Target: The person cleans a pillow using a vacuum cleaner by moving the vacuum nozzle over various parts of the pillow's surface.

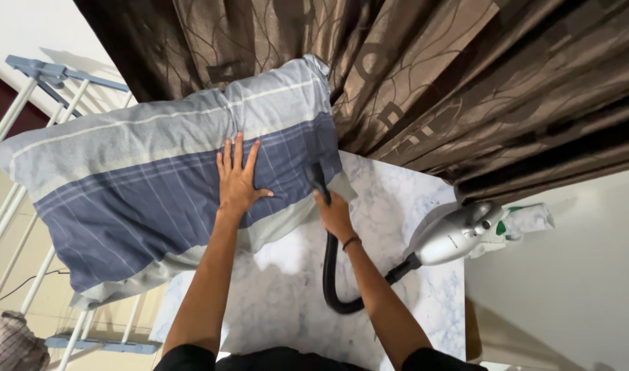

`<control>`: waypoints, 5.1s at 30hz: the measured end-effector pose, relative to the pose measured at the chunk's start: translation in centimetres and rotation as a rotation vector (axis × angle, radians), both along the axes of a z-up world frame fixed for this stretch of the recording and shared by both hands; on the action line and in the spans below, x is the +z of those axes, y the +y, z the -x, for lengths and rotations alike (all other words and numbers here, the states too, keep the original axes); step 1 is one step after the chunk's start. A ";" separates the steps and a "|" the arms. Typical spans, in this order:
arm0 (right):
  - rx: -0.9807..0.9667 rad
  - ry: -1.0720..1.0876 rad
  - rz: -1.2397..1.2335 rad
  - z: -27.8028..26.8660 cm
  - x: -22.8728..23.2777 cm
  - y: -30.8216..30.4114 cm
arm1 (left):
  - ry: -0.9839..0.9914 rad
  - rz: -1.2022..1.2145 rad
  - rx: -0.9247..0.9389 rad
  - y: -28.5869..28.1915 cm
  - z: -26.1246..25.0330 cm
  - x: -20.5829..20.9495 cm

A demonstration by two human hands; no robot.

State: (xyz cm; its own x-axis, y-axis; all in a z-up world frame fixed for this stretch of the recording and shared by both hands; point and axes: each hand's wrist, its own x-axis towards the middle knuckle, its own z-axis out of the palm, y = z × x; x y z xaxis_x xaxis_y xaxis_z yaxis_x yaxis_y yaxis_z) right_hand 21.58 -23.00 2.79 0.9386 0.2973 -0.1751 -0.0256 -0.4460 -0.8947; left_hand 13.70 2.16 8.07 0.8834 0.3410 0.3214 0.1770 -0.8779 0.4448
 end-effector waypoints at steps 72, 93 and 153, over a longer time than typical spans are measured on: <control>-0.419 0.273 -0.060 2.3 -6.1 -0.2 | 0.031 0.072 -0.116 0.6 0.1 -1.1; -0.529 0.042 -0.182 1.1 -4.0 2.6 | 0.021 0.044 -0.096 0.7 -0.7 -2.0; -0.118 0.017 -0.105 0.4 6.3 8.8 | -0.020 0.091 -0.134 0.6 0.4 -1.5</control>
